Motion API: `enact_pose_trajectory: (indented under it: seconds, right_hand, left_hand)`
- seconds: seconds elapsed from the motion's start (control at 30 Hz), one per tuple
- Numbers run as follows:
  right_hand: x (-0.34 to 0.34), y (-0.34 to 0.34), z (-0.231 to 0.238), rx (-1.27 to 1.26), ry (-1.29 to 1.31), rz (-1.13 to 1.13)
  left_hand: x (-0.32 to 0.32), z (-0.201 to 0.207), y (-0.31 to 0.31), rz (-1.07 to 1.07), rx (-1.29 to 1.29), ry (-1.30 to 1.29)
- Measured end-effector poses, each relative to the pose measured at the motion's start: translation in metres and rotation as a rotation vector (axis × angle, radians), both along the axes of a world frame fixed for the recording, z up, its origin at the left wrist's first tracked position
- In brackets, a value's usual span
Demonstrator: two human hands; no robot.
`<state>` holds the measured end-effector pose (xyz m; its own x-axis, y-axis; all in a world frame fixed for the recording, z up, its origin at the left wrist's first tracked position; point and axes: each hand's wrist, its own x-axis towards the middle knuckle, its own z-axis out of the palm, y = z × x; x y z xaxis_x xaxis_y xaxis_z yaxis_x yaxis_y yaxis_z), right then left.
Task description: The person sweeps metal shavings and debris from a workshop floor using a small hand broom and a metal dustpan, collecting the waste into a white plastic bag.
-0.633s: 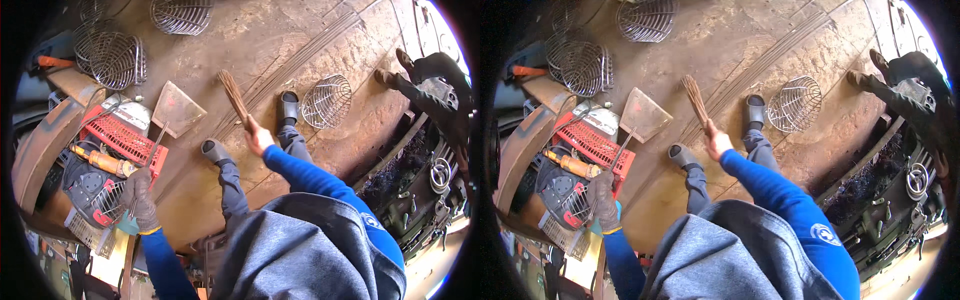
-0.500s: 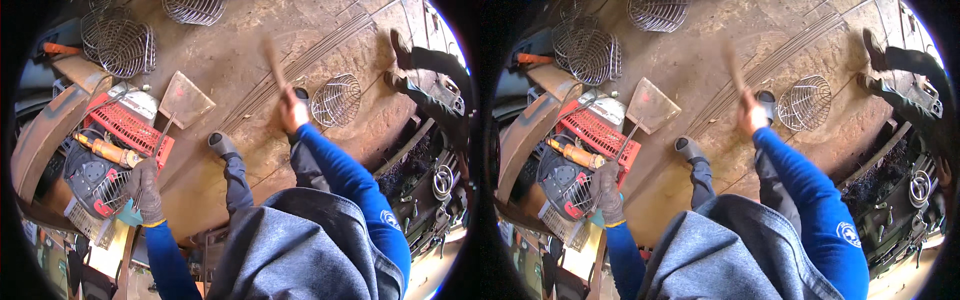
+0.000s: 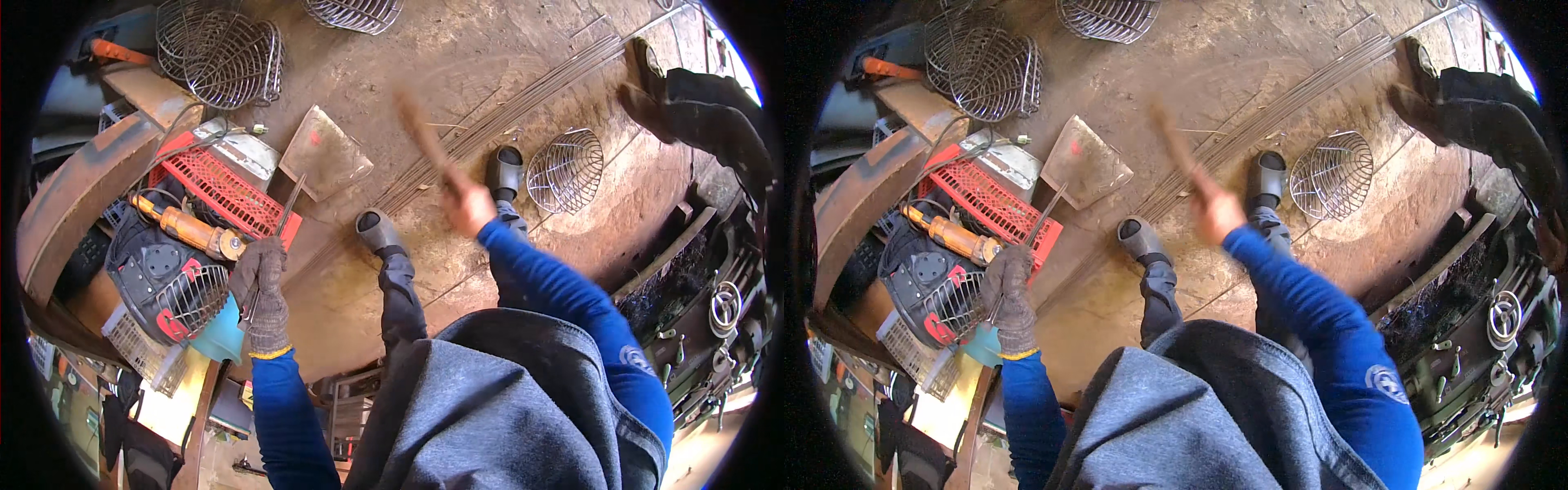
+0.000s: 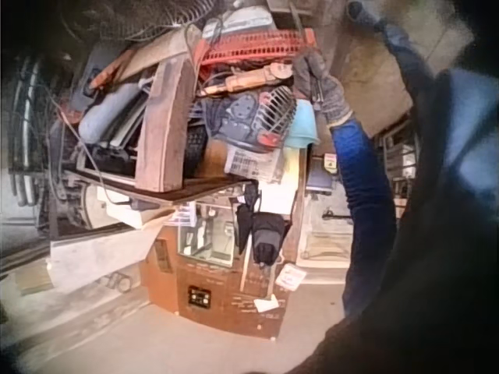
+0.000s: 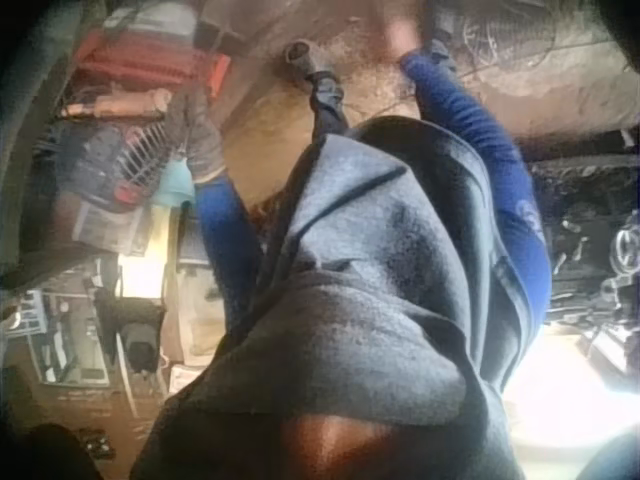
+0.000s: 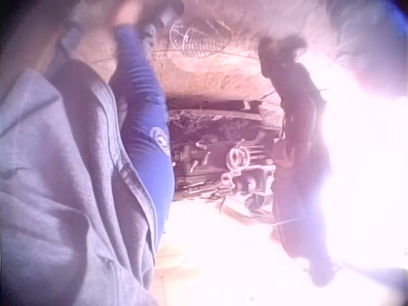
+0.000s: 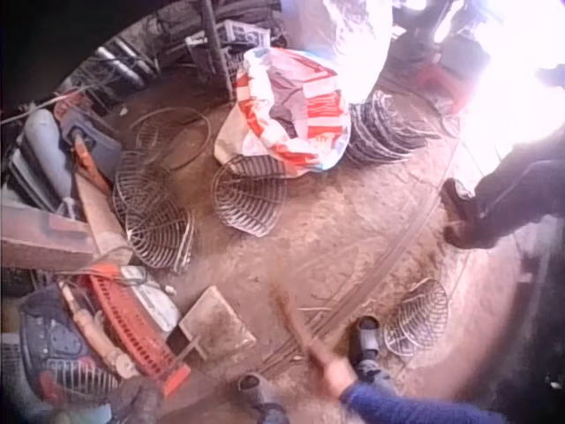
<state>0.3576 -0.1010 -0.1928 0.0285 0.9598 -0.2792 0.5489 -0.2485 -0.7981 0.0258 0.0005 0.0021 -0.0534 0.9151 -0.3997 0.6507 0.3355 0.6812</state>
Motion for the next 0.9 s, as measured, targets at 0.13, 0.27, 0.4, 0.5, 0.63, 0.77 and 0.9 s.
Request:
enact_pose_trajectory:
  seconds: [0.13,0.27,0.4,0.5,0.63,0.77,0.9]
  right_hand:
    - [0.111,0.104,-0.074,0.011,-0.454,-0.222]
    - [0.071,0.107,-0.148,-0.334,-0.675,0.191]
    - [-0.082,-0.001,-0.072,-0.627,-0.248,0.291]
    - [-0.076,-0.042,-0.043,-0.368,-0.027,0.203]
    - [-0.002,0.037,-0.054,-0.052,-0.181,0.033]
    - [-0.006,0.111,-0.1,-0.331,-0.388,-0.004]
    - [-0.097,0.004,-0.077,-0.459,-0.137,0.217]
  left_hand:
    - [0.002,-0.005,0.005,0.019,-0.028,-0.016]
    - [0.009,-0.002,0.012,0.003,-0.032,0.0]
    - [-0.003,-0.003,0.003,-0.024,0.044,-0.092]
    - [-0.022,-0.011,-0.004,0.026,-0.016,-0.141]
    - [-0.025,-0.015,-0.007,0.045,0.012,-0.166]
    - [-0.022,-0.017,-0.004,0.017,0.089,-0.169]
    - [-0.024,-0.015,-0.008,0.009,0.082,-0.093]
